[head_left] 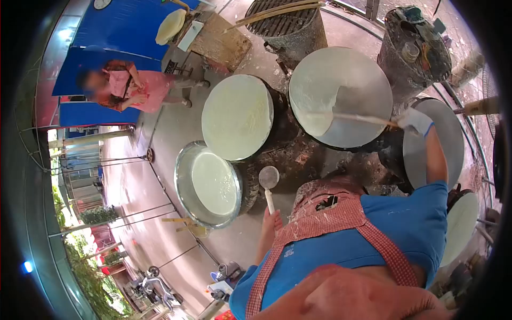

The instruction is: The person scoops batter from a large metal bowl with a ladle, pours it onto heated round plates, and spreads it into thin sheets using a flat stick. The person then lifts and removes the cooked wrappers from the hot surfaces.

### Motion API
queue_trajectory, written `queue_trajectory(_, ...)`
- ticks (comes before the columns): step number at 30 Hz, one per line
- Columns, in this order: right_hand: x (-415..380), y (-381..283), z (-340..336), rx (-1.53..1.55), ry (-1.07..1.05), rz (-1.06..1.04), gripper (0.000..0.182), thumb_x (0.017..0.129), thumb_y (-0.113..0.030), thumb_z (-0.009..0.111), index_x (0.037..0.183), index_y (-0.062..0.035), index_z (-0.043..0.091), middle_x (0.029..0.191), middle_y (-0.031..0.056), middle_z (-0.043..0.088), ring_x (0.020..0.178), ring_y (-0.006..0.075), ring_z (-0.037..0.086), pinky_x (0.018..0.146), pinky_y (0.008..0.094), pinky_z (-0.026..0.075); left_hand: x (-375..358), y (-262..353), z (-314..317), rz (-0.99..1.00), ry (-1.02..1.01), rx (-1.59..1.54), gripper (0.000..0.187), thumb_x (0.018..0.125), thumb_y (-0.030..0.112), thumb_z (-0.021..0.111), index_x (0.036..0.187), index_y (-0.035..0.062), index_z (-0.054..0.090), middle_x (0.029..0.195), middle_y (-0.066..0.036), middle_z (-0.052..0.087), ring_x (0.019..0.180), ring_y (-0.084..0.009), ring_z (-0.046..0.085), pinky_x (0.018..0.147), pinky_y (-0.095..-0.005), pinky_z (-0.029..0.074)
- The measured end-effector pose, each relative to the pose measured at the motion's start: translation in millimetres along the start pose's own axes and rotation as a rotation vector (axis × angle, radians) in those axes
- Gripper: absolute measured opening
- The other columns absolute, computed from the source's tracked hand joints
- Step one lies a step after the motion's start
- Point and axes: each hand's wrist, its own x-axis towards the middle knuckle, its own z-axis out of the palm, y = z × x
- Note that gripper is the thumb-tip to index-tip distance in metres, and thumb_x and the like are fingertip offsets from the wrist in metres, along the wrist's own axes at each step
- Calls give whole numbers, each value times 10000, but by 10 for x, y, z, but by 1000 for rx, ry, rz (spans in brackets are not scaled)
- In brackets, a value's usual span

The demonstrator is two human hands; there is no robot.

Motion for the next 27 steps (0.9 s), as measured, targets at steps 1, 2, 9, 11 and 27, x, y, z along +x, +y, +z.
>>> queue_trajectory(1, 132, -138, -115, 134, 42, 215, 76, 667, -69, 581, 720, -51, 632, 673, 147, 585, 657, 197, 568, 581, 307, 451, -23, -24, -30, -6, 0, -2, 347, 835, 66, 516, 1116, 155, 333, 563, 29, 331, 390, -47, 303, 313, -193, 224)
queue_trajectory(2, 288, -283, -200, 265, 90, 438, 96, 667, -73, 585, 730, -54, 656, 681, 163, 597, 688, 148, 582, 611, 274, 456, -34, -44, -67, -7, 28, 32, 355, 834, 62, 512, 1125, 156, 331, 563, 29, 332, 391, -48, 304, 315, -194, 225)
queue_trajectory(9, 536, -1020, -398, 19, 110, -112, 91, 633, -36, 600, 724, -35, 603, 685, 122, 573, 638, 311, 531, 555, 338, 440, 23, -150, -581, 69, 28, 39, 341, 827, 42, 482, 1113, 170, 348, 548, 22, 335, 375, -66, 314, 296, -207, 233)
queue_trajectory(11, -326, -1324, -232, -367, 21, 75, 179, 636, -35, 598, 813, -64, 592, 712, 134, 565, 657, 305, 551, 561, 361, 473, 58, -90, -715, 57, 19, 250, 323, 821, 35, 480, 1082, 176, 353, 523, 15, 324, 350, -82, 313, 272, -225, 229)
queue_trajectory(27, 1183, -4129, 2066, -184, 707, 1306, 275, 809, -397, 508, 913, -174, 628, 703, 142, 590, 685, 326, 591, 633, 435, 454, -38, 477, -1687, -381, -517, -274, 161, 869, 89, 446, 953, 202, 368, 533, 38, 302, 351, -56, 291, 264, -173, 225)
